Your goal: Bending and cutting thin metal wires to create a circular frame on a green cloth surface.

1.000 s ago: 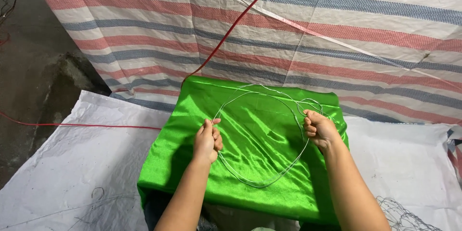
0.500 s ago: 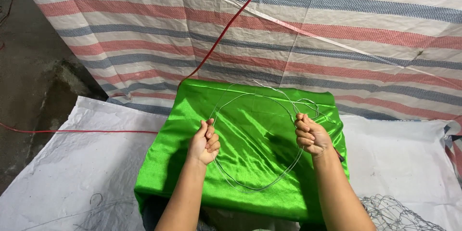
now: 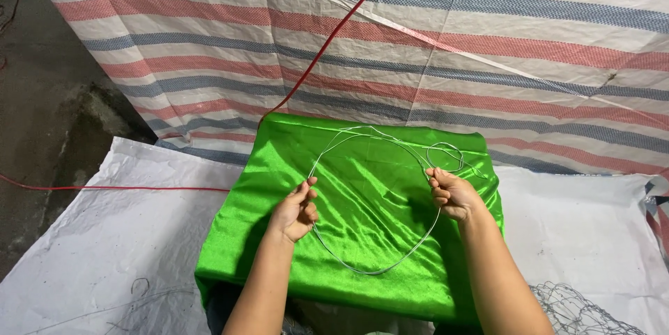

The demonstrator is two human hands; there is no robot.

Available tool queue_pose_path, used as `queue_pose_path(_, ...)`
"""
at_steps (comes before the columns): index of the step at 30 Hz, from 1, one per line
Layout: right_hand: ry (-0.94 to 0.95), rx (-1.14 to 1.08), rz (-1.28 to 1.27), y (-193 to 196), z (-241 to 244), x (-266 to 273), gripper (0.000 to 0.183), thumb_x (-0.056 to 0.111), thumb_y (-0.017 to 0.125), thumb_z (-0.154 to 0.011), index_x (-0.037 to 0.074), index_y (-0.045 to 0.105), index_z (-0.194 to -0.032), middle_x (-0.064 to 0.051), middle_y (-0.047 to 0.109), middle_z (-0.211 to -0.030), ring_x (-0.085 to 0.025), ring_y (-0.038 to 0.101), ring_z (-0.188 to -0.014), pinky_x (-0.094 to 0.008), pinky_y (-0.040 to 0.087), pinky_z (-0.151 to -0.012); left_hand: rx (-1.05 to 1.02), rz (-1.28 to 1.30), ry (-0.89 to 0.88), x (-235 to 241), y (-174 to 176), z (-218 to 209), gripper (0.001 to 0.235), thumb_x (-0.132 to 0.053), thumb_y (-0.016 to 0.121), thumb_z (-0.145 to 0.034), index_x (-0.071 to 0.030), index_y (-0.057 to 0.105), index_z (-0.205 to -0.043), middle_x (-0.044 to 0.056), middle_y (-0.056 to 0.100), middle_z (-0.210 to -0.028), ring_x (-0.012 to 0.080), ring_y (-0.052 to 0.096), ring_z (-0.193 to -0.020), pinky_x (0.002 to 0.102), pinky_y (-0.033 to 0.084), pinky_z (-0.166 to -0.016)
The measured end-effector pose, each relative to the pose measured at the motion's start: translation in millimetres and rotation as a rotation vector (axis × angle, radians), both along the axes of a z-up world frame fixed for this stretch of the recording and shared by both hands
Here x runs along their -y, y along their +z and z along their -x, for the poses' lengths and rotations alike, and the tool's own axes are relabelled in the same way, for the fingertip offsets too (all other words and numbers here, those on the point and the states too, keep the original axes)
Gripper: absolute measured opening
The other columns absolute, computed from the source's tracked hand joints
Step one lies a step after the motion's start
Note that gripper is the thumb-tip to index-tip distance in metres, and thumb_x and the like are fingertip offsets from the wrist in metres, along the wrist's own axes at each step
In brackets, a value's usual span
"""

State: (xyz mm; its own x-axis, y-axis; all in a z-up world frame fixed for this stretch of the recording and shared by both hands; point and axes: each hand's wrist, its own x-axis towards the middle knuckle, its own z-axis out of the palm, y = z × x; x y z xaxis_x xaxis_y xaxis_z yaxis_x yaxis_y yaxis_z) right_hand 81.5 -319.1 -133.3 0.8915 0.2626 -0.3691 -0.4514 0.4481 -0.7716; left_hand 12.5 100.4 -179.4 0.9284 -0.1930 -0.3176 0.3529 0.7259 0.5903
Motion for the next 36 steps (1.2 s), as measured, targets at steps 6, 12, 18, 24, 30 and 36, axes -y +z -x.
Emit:
queue_pose_path(6, -0.076, -0.004, 0.705, 3.9, -9.1, -13.2, 0.032, 0.014, 0.058, -0.105, -0.005, 0.059, -0.131, -0.018, 0.064, -0.097, -0.031, 0.073, -0.079, -0.051, 0.064, -0.071, -0.077, -0.767, -0.004, 7.8, -11.2, -24.0, 0.048, -0.023, 0.056, -0.107, -0.007, 0.048, -0.151, 0.026, 0.056, -0.145, 0.0417, 0.072, -0.107, 0.049, 0.064, -0.076)
queue_pose_path(12, 0.002, 0.142, 1.222, -33.3, -27.3, -9.5, 0.023, 0.007, 0.075, -0.092, 0.005, 0.077, -0.115, -0.018, 0.079, -0.088, -0.026, 0.078, -0.065, -0.039, 0.065, -0.048, 0.011, -1.222, -0.034, 14.6, 7.4, -27.2, 0.048, -0.023, 0.073, -0.095, -0.013, 0.062, -0.140, 0.010, 0.067, -0.132, 0.0260, 0.077, -0.091, 0.038, 0.069, -0.055)
queue_pose_path(18, 0.005, 0.189, 1.289, -13.5, -17.7, -24.3, 0.027, 0.004, 0.067, -0.096, 0.000, 0.074, -0.122, -0.026, 0.077, -0.095, -0.027, 0.077, -0.064, -0.037, 0.065, -0.054, 0.266, -1.503, -0.146, 9.9, 49.3, 8.3, 0.044, -0.028, 0.060, -0.102, -0.012, 0.062, -0.143, 0.015, 0.055, -0.150, 0.0327, 0.055, -0.136, 0.047, 0.047, -0.112)
queue_pose_path(24, -0.070, 0.175, 1.203, 6.3, -5.7, -40.0, 0.029, 0.002, 0.067, -0.093, -0.009, 0.070, -0.119, -0.033, 0.073, -0.096, -0.032, 0.076, -0.063, -0.040, 0.064, -0.049, 0.297, -1.286, 0.082, -7.8, 130.1, 68.2, 0.039, -0.016, 0.058, -0.101, -0.004, 0.064, -0.138, 0.022, 0.056, -0.148, 0.0395, 0.061, -0.127, 0.054, 0.049, -0.108)
queue_pose_path(30, 0.100, 0.283, 1.575, 12.3, 2.5, -39.7, 0.026, 0.018, 0.069, -0.095, 0.009, 0.079, -0.118, -0.020, 0.078, -0.108, -0.039, 0.075, -0.106, -0.050, 0.060, -0.088, 0.295, -1.314, 0.531, -81.0, 90.1, 116.4, 0.035, -0.014, 0.066, -0.097, -0.006, 0.070, -0.131, 0.029, 0.070, -0.124, 0.0429, 0.065, -0.117, 0.048, 0.058, -0.088)
queue_pose_path(36, 0.084, 0.332, 1.789, 33.8, 21.4, -54.8, 0.027, 0.033, 0.068, -0.094, 0.020, 0.075, -0.117, -0.003, 0.078, -0.108, -0.027, 0.073, -0.095, -0.043, 0.058, -0.079, 0.103, -1.405, 0.931, -167.5, 35.8, 184.0, 0.028, -0.004, 0.065, -0.105, 0.010, 0.065, -0.129, 0.021, 0.069, -0.120, 0.0261, 0.067, -0.097, 0.036, 0.058, -0.082)
